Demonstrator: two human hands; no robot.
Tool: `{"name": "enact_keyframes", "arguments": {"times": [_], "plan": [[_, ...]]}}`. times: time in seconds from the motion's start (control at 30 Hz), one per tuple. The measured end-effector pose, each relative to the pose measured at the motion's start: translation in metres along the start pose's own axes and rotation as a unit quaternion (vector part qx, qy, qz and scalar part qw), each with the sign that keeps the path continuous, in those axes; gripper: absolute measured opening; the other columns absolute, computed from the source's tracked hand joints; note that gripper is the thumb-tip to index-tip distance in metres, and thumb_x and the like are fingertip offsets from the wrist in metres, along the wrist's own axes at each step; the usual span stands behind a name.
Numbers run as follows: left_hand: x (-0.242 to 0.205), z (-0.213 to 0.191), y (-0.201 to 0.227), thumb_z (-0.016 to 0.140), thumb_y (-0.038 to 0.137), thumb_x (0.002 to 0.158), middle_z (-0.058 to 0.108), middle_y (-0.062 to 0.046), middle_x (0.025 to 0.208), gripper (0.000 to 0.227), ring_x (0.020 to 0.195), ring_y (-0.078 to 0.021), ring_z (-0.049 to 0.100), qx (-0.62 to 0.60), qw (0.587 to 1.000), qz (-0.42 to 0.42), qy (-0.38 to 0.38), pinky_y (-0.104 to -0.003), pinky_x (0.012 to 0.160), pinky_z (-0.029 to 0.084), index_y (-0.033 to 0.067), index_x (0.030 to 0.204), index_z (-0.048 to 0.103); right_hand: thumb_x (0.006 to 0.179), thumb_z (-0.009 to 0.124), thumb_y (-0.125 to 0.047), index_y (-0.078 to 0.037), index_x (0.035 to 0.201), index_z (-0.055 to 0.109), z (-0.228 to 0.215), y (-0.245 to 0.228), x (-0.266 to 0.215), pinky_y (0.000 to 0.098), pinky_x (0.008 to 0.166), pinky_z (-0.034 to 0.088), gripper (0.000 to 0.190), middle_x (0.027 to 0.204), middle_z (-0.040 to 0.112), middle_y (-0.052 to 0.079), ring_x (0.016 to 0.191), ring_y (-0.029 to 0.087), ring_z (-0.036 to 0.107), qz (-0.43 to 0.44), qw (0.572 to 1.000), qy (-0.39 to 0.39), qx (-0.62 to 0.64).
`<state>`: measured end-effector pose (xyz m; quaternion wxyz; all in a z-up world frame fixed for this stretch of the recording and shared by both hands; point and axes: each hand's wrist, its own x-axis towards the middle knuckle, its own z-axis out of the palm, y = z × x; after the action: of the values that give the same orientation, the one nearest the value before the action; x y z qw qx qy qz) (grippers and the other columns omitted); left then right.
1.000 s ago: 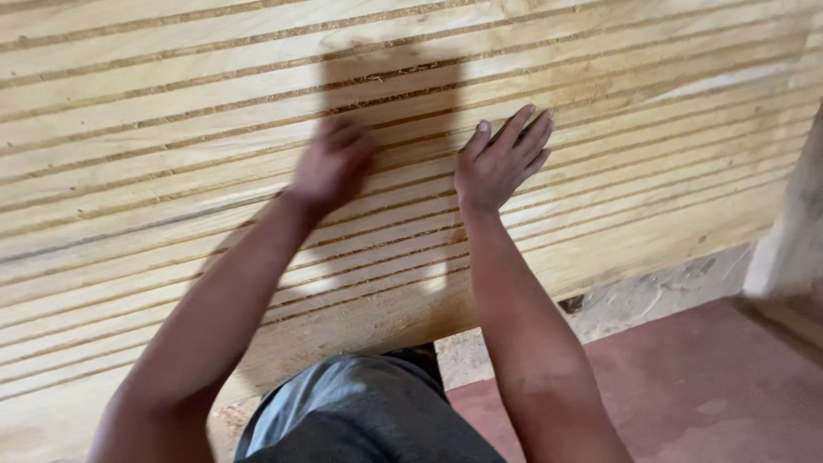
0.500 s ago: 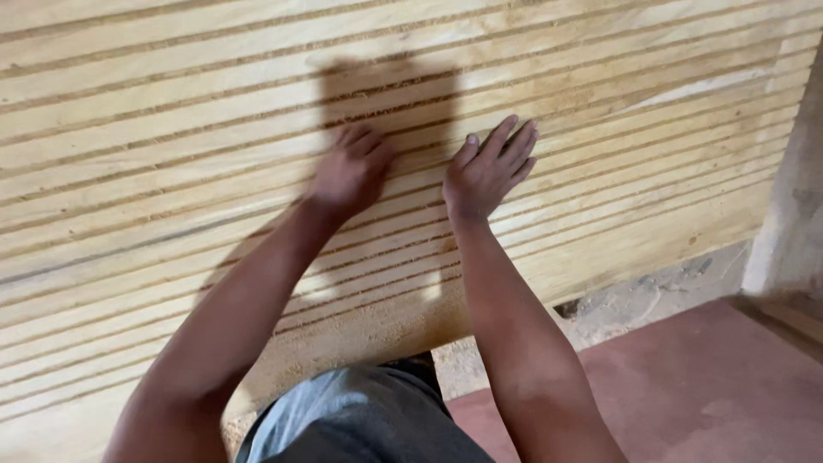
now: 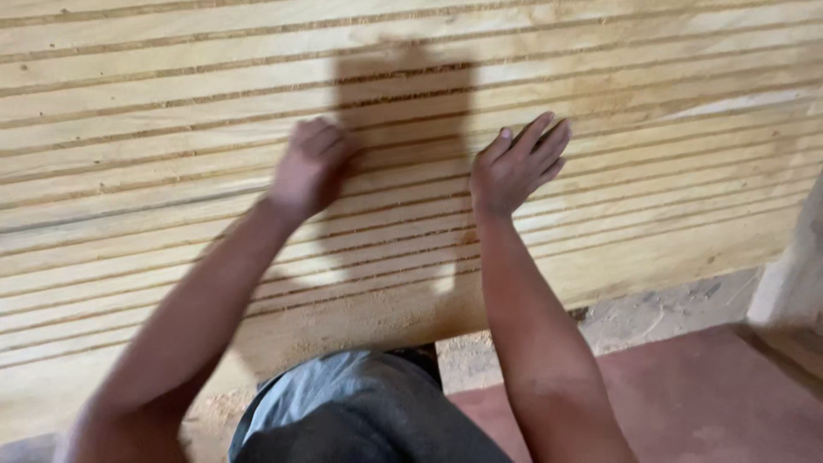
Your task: The person sands a large wooden board with parallel grooves using a small sanding block held in the right hand while stabilizing with the left hand. The person moves the sanding block back and forth along the grooves repeatedly across the board surface.
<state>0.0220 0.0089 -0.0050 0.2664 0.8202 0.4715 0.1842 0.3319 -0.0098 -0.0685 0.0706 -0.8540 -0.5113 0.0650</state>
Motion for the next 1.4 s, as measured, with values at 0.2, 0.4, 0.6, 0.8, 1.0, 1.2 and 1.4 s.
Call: {"name": "enact_keyframes", "arguments": {"times": [0.2,0.4,0.6,0.8,1.0,1.2,1.4], "plan": [[0.044,0.044,0.022,0.074,0.011,0.087,0.068,-0.015,0.112,0.021,0.114,-0.0352,0.060,0.020,0.996,0.071,0.043,-0.047,0.098,0.050,0.0054,0.107,0.073,0.110,0.046,-0.037,-0.003,0.164,0.026,-0.003,-0.006,0.006,0.0628,0.126,0.015,0.067,0.169,0.020,0.026,0.158,0.042,0.018,0.005,1.000,-0.022,0.008],[0.097,0.112,0.054,0.071,0.012,0.095,0.068,-0.011,0.110,0.008,0.120,-0.0306,0.063,-0.021,0.999,0.041,-0.012,-0.046,0.110,0.052,0.0076,0.102,0.068,0.111,0.045,-0.036,-0.004,0.164,0.023,-0.007,-0.006,0.009,0.0612,0.128,0.012,0.066,0.171,0.017,0.025,0.160,0.041,0.015,0.010,0.999,-0.032,-0.001],[-0.004,0.002,-0.010,0.071,0.011,0.093,0.070,-0.011,0.116,0.025,0.114,-0.0313,0.063,0.052,0.997,0.043,0.023,-0.045,0.099,0.052,0.0117,0.118,0.073,0.114,0.043,-0.035,-0.003,0.165,0.022,-0.016,-0.019,0.011,0.0613,0.128,0.012,0.064,0.170,0.017,0.026,0.160,0.041,0.014,0.014,0.999,-0.036,0.009],[-0.071,-0.109,-0.038,0.074,0.006,0.101,0.073,-0.002,0.099,0.012,0.099,-0.0174,0.066,0.111,0.994,0.008,0.020,-0.037,0.085,0.051,0.0134,0.092,0.074,0.112,0.045,-0.035,-0.001,0.164,0.023,-0.021,-0.017,0.007,0.0606,0.127,0.014,0.066,0.169,0.017,0.027,0.159,0.040,0.015,0.022,0.999,-0.043,0.011],[-0.037,-0.092,-0.042,0.078,0.010,0.101,0.070,-0.003,0.100,0.010,0.097,-0.0186,0.064,0.125,0.991,0.023,0.050,-0.038,0.084,0.052,0.0117,0.093,0.072,0.112,0.046,-0.034,0.000,0.162,0.026,-0.019,-0.018,0.011,0.0612,0.126,0.014,0.064,0.168,0.020,0.028,0.157,0.041,0.018,0.018,0.999,-0.039,0.012],[0.003,-0.047,-0.045,0.075,0.012,0.095,0.065,-0.008,0.093,0.009,0.092,-0.0249,0.061,0.112,0.992,0.045,-0.026,-0.040,0.085,0.051,0.0090,0.090,0.068,0.112,0.049,-0.034,0.000,0.162,0.027,-0.011,-0.014,0.005,0.0607,0.127,0.016,0.064,0.168,0.021,0.028,0.158,0.042,0.021,-0.002,1.000,-0.006,0.007],[0.056,0.025,0.001,0.072,0.010,0.096,0.065,-0.010,0.104,0.009,0.105,-0.0279,0.060,0.043,0.996,0.069,0.032,-0.044,0.093,0.051,0.0065,0.099,0.065,0.111,0.050,-0.033,0.000,0.162,0.027,-0.008,-0.007,0.007,0.0619,0.126,0.016,0.066,0.168,0.020,0.029,0.158,0.043,0.019,0.001,1.000,-0.024,0.004]]}}
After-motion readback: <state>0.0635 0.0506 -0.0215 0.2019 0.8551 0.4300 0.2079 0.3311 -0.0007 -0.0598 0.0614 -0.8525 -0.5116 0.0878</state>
